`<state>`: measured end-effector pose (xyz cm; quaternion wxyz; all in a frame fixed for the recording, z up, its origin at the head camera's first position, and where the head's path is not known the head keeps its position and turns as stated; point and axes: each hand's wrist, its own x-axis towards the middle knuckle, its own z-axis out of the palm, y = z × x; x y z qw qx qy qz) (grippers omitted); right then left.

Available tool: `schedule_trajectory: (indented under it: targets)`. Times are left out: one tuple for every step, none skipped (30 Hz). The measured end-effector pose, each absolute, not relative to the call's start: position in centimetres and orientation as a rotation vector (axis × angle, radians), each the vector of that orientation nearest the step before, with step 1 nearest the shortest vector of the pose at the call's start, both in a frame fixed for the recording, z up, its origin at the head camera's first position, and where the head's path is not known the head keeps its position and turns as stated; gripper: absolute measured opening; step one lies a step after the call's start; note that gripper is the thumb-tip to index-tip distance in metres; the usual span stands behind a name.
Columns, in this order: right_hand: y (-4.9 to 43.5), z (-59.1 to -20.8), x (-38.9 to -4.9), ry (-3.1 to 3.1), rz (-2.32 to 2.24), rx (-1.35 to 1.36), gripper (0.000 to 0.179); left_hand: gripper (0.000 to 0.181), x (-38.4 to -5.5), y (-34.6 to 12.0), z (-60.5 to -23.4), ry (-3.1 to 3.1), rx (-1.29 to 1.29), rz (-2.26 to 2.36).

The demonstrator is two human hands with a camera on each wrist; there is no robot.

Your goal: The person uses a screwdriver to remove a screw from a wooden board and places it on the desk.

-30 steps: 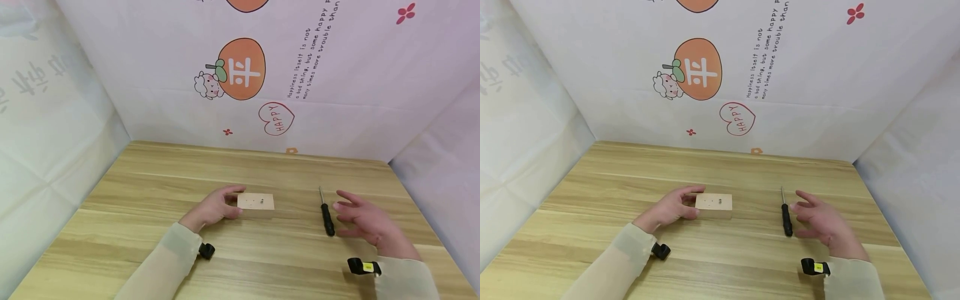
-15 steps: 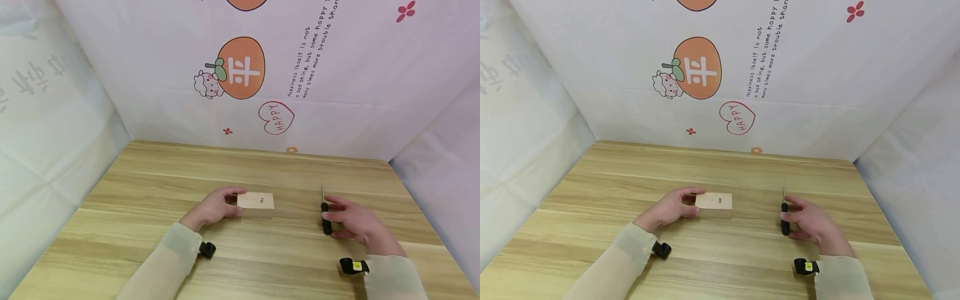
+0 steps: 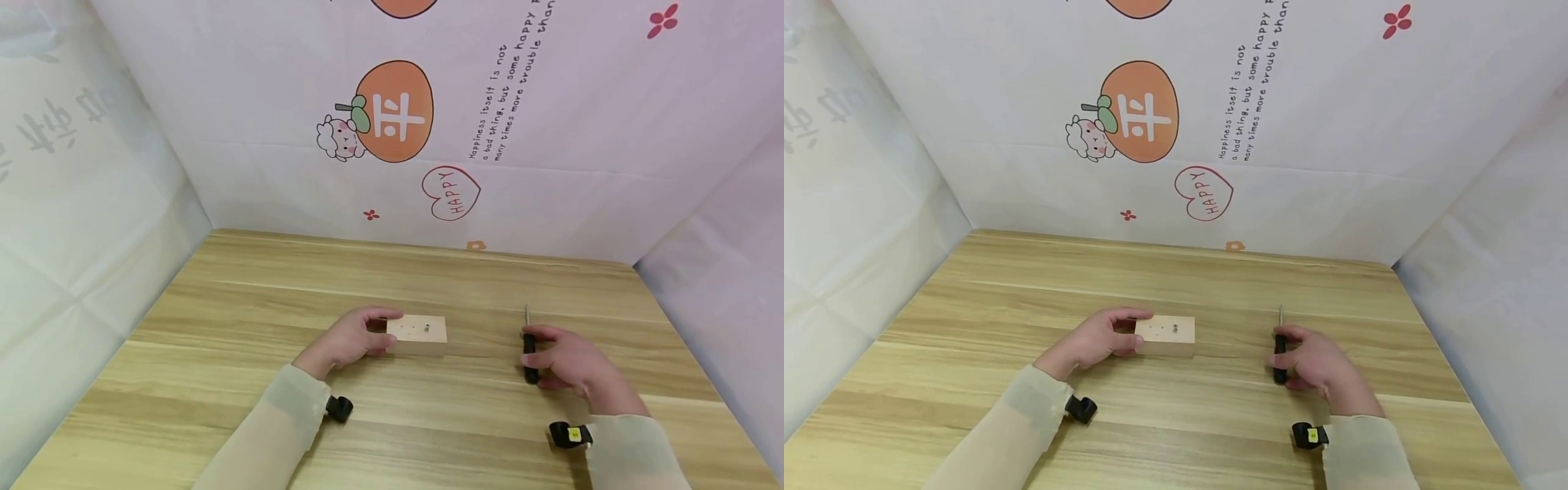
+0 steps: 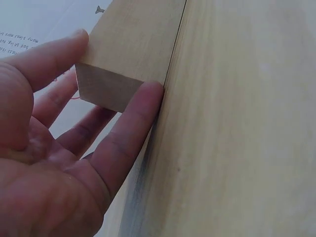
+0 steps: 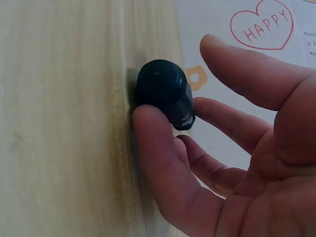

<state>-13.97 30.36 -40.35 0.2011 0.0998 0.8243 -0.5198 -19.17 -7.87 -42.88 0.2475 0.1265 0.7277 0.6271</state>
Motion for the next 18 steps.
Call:
schedule_trajectory:
  targets:
    - [30.3,-40.35,-13.99,2.318,-1.432,0.273,0.074,0.045,-19.2,-7.84,-42.9,1.979,0.334,1.713]
    - [30.24,-40.39,-14.04,2.335,-1.409,0.265,0.073,0.045,-19.23,-7.8,-42.91,1.976,0.323,1.715]
    - [30.15,-40.42,-14.08,2.352,-1.385,0.265,0.072,0.045,-19.26,-7.78,-42.92,1.973,0.312,1.717]
    - [30.06,-40.41,-14.11,2.371,-1.357,0.257,0.071,0.044,-19.31,-7.74,-42.94,1.97,0.302,1.722]
    - [29.97,-40.42,-14.17,2.388,-1.334,0.255,0.07,0.044,-19.34,-7.72,-42.94,1.968,0.292,1.724]
    - [29.9,-40.46,-14.23,2.406,-1.313,0.246,0.068,0.044,-19.38,-7.71,-42.96,1.966,0.287,1.729]
    - [29.84,-40.5,-14.3,2.421,-1.294,0.238,0.067,0.044,-19.4,-7.69,-42.96,1.967,0.283,1.73]
    - [29.8,-40.57,-14.38,2.436,-1.278,0.232,0.065,0.044,-19.41,-7.67,-42.96,1.966,0.281,1.732]
    - [29.76,-40.6,-14.45,2.45,-1.265,0.228,0.064,0.044,-19.42,-7.66,-42.95,1.965,0.28,1.733]
    - [29.73,-40.66,-14.52,2.458,-1.258,0.226,0.063,0.043,-19.42,-7.65,-42.95,1.967,0.284,1.731]
    - [29.73,-40.71,-14.58,2.466,-1.254,0.223,0.063,0.042,-19.4,-7.65,-42.91,1.97,0.288,1.726]
    - [29.73,-40.75,-14.62,2.471,-1.251,0.218,0.062,0.042,-19.37,-7.64,-42.89,1.975,0.296,1.721]
    - [29.73,-40.77,-14.66,2.473,-1.251,0.221,0.061,0.042,-19.33,-7.63,-42.86,1.977,0.3,1.716]
    - [29.75,-40.81,-14.69,2.473,-1.255,0.226,0.061,0.041,-19.3,-7.63,-42.84,1.981,0.306,1.711]
    - [29.78,-40.84,-14.71,2.469,-1.266,0.233,0.061,0.041,-19.28,-7.63,-42.81,1.986,0.311,1.706]
    - [29.83,-40.86,-14.71,2.459,-1.283,0.241,0.06,0.041,-19.25,-7.62,-42.81,1.99,0.312,1.702]
    - [29.89,-40.89,-14.73,2.444,-1.307,0.256,0.06,0.041,-19.23,-7.62,-42.79,1.992,0.31,1.701]
    - [29.98,-40.93,-14.77,2.421,-1.338,0.271,0.059,0.041,-19.23,-7.61,-42.8,1.992,0.306,1.702]
